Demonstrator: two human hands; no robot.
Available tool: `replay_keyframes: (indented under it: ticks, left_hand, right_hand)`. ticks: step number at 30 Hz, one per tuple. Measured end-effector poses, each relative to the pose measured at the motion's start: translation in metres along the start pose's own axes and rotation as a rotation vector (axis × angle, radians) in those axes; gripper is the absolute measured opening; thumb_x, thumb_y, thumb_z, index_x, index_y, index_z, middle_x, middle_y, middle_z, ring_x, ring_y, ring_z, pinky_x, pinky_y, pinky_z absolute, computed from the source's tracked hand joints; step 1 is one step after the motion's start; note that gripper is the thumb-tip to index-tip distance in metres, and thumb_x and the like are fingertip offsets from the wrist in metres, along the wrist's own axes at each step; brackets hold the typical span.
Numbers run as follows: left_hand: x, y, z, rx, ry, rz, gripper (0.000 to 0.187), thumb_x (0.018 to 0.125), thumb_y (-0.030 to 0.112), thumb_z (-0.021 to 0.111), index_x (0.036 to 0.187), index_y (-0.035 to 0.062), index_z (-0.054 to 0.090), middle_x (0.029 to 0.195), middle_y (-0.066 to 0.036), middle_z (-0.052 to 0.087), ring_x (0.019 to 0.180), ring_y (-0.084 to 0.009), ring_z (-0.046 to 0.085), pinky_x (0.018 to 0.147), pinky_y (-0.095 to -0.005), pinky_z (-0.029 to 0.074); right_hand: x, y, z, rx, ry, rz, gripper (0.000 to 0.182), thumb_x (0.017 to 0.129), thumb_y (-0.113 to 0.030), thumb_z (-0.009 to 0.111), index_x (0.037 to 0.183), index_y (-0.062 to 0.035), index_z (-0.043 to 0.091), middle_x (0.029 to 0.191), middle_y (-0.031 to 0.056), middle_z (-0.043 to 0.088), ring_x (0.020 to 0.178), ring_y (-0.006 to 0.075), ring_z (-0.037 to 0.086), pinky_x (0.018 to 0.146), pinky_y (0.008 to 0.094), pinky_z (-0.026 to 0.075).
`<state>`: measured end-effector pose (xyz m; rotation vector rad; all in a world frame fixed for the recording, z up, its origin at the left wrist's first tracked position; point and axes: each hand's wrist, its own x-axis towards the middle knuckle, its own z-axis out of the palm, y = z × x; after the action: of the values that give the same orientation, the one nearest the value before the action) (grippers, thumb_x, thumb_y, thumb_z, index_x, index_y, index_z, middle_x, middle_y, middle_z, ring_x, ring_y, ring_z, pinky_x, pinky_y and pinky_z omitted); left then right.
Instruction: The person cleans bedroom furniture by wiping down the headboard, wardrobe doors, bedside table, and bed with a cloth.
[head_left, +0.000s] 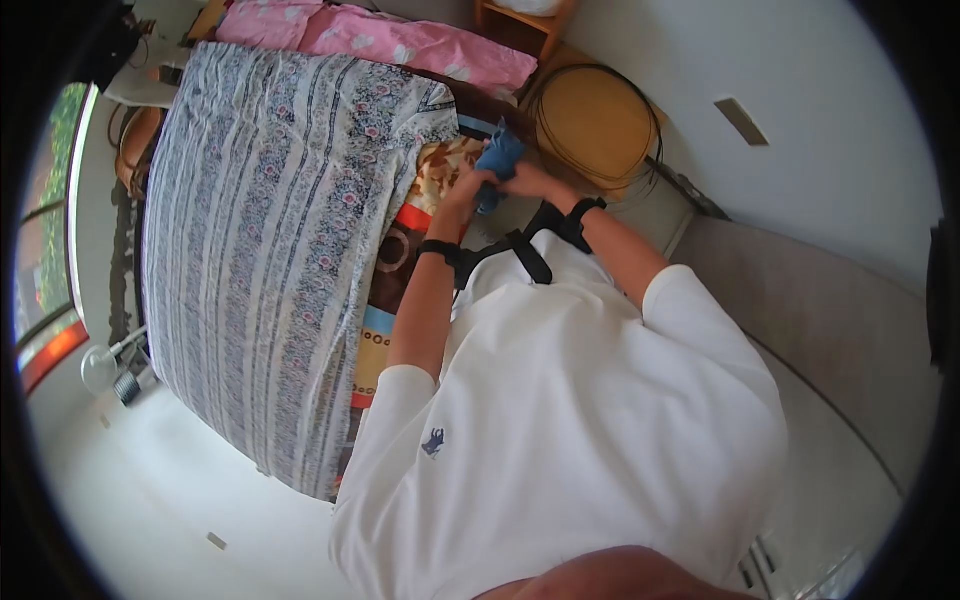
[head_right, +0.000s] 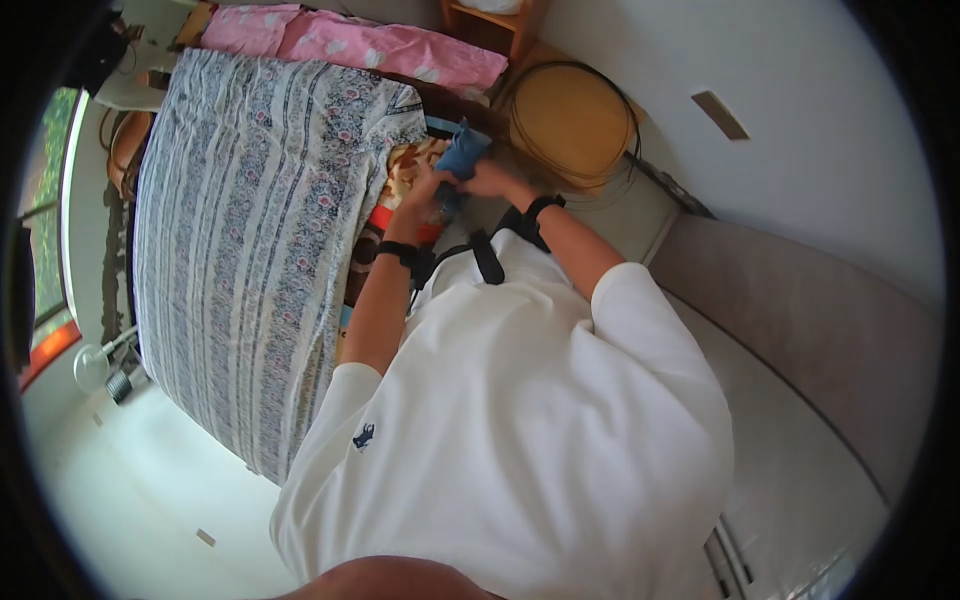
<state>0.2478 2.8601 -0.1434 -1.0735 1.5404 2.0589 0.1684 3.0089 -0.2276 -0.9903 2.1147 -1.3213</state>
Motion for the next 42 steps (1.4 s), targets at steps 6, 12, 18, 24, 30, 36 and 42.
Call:
replay_keyframes:
  ticks: [6, 12, 18, 24, 30, 36, 42]
  left_hand:
    - [0.032, -0.056, 0.034, -0.407, 0.0, 0.015, 0.039, 0.085, 0.039, 0.045, 0.112, 0.0113, 0.051, 0.098, -0.006, 0.059, 0.086, -0.0194, 0.058, 0.073, -0.0319, 0.048]
    - [0.045, -0.071, 0.114, 0.1, -0.41, 0.22, 0.057, 0.087, 0.051, 0.042, 0.127, 0.0103, 0.043, 0.122, -0.007, 0.05, 0.113, -0.0224, 0.05, 0.093, -0.0365, 0.041]
    - [0.107, -0.134, 0.165, 1.268, 0.051, -0.151, 0.06, 0.082, 0.046, 0.052, 0.124, 0.0031, 0.044, 0.133, -0.019, 0.039, 0.124, -0.0361, 0.034, 0.102, -0.0606, 0.013]
    - [0.109, -0.125, 0.183, 0.961, 0.114, -0.356, 0.051, 0.086, 0.025, 0.048, 0.132, 0.007, 0.037, 0.134, -0.022, 0.036, 0.123, -0.0407, 0.034, 0.101, -0.0532, 0.024]
    - [0.155, -0.144, 0.19, 1.267, 0.264, 0.129, 0.053, 0.085, 0.013, 0.047, 0.136, 0.01, 0.033, 0.141, -0.015, 0.031, 0.132, -0.0363, 0.026, 0.103, -0.0523, 0.024]
    - [0.2, -0.118, 0.207, 1.128, 0.293, -0.036, 0.062, 0.084, 0.013, 0.05, 0.14, 0.0284, 0.028, 0.144, -0.018, 0.024, 0.13, -0.0397, 0.028, 0.096, -0.0551, 0.034]
    - [0.222, -0.143, 0.203, 1.166, 0.285, -0.098, 0.065, 0.083, 0.013, 0.049, 0.14, 0.0324, 0.026, 0.143, -0.021, 0.024, 0.123, -0.0424, 0.036, 0.084, -0.0575, 0.043]
  right_hand:
    - [-0.017, -0.074, -0.035, 0.651, -0.04, 0.482, 0.046, 0.08, -0.035, 0.061, 0.114, -0.0041, 0.058, 0.092, 0.0069, 0.065, 0.084, 0.0182, 0.06, 0.079, 0.0319, 0.046]
    - [-0.039, 0.028, -0.11, 0.181, -0.167, 0.762, 0.057, 0.075, -0.045, 0.06, 0.112, -0.003, 0.057, 0.087, 0.0124, 0.066, 0.082, 0.0269, 0.062, 0.078, 0.0355, 0.047]
    - [-0.111, 0.123, -0.176, -0.048, 0.334, 0.856, 0.06, 0.077, -0.039, 0.058, 0.124, -0.0032, 0.046, 0.111, 0.0214, 0.059, 0.094, 0.0376, 0.06, 0.079, 0.0447, 0.048]
    - [-0.133, 0.214, -0.221, -0.154, 0.292, 0.898, 0.051, 0.08, -0.028, 0.06, 0.124, -0.0036, 0.047, 0.109, 0.0206, 0.059, 0.093, 0.0354, 0.06, 0.078, 0.0459, 0.048]
    - [-0.072, 0.233, -0.21, -0.06, 0.102, 0.761, 0.047, 0.08, -0.026, 0.061, 0.122, -0.0064, 0.052, 0.103, 0.0221, 0.059, 0.093, 0.0345, 0.056, 0.083, 0.0438, 0.046]
    - [-0.05, 0.259, -0.133, -0.402, -0.279, 0.456, 0.042, 0.079, -0.021, 0.062, 0.119, -0.0123, 0.056, 0.119, 0.0289, 0.04, 0.102, 0.0431, 0.047, 0.091, 0.0435, 0.041]
    - [-0.033, 0.264, -0.119, -0.451, -0.213, 0.412, 0.036, 0.077, -0.017, 0.064, 0.113, -0.0105, 0.06, 0.117, 0.0314, 0.039, 0.102, 0.0446, 0.047, 0.091, 0.0438, 0.04]
